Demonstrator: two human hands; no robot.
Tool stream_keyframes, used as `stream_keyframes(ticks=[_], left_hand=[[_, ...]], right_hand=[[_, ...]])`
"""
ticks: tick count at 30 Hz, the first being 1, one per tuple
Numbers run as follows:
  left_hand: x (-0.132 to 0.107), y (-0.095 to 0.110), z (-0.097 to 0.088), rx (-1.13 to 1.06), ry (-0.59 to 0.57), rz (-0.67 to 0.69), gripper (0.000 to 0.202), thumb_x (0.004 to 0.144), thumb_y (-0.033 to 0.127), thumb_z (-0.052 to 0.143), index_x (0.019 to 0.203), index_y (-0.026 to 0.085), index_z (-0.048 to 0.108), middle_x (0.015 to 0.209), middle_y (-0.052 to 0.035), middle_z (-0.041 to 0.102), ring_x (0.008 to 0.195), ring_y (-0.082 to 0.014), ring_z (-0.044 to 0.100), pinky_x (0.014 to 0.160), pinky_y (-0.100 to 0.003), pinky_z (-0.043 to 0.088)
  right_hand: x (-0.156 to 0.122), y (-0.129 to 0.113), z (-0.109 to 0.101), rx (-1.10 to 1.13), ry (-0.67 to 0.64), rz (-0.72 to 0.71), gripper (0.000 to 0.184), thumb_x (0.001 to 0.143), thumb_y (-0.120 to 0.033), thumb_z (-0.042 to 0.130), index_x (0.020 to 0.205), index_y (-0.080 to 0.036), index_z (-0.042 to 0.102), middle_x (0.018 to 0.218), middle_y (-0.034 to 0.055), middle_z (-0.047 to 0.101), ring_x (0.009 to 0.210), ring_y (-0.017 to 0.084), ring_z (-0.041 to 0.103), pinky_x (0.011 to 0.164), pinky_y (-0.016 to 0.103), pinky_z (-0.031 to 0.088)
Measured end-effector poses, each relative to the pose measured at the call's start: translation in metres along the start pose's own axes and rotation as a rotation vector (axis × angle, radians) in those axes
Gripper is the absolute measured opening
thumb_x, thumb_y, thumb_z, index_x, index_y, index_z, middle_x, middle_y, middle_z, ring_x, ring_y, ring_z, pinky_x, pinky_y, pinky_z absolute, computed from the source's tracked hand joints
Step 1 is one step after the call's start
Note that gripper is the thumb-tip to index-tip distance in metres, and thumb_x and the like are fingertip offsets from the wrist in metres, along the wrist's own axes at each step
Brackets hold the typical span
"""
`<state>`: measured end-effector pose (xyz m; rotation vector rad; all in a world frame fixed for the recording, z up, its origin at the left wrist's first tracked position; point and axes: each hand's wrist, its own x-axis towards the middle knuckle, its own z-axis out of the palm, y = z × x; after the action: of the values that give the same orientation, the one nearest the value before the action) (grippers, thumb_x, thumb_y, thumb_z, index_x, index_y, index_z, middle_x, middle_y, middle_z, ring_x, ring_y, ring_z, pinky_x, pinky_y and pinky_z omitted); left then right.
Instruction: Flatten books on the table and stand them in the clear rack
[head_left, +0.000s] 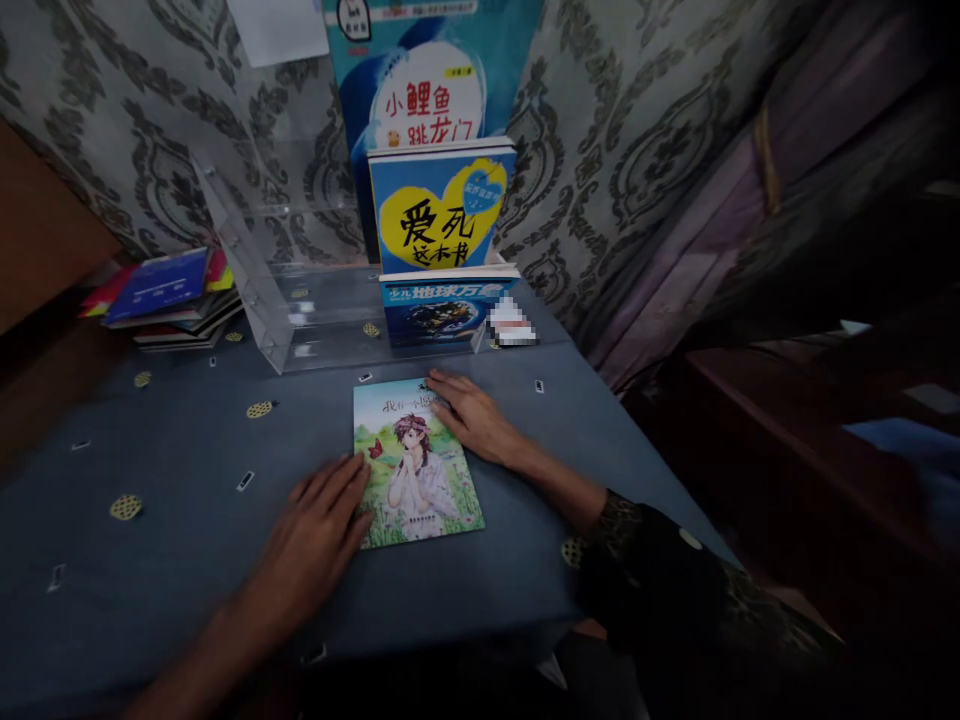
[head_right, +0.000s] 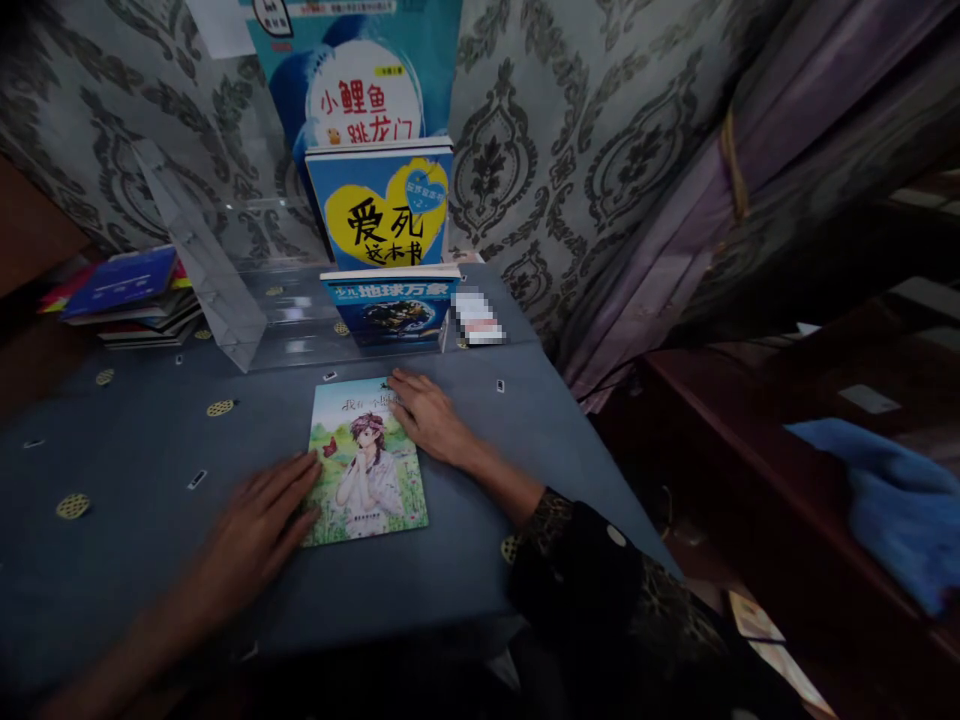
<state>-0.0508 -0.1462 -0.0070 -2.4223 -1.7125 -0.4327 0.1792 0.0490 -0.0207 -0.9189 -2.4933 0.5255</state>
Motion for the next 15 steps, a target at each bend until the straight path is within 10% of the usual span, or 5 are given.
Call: stream_keyframes(ticks=[7,15], left_hand=[[0.047,-0.024,0.013,-0.087,-0.024,-0.141,0.049,0.102,0.040,0.043,0.140,0.012,0.055,0.140,-0.0196,0.061,0.136,-0.0362,0.051,0.105,-0.055,0.047],[0.074,-0.026,-0.006,-1.087,0.121,-0.699,0.058,0.084,0.046,0.068,0.134,0.017,0.059,0.128,-0.0148,0.069,0.119,-0.0303,0.065,0.102,-0.042,0.052]], right_hand=[[-0.011,-0.018,-0.001,-0.104,0.033,0.112,0.048,0.099,-0.030,0.046,0.142,-0.011,0.054,0.151,0.0205,0.049,0.133,0.035,0.051,0.113,0.057,0.041],[-0.017,-0.026,0.011,-0.048,0.095,0.139,0.047,0.100,-0.027,0.042,0.143,-0.009,0.051,0.152,0.0246,0.043,0.139,0.038,0.043,0.114,0.058,0.041]])
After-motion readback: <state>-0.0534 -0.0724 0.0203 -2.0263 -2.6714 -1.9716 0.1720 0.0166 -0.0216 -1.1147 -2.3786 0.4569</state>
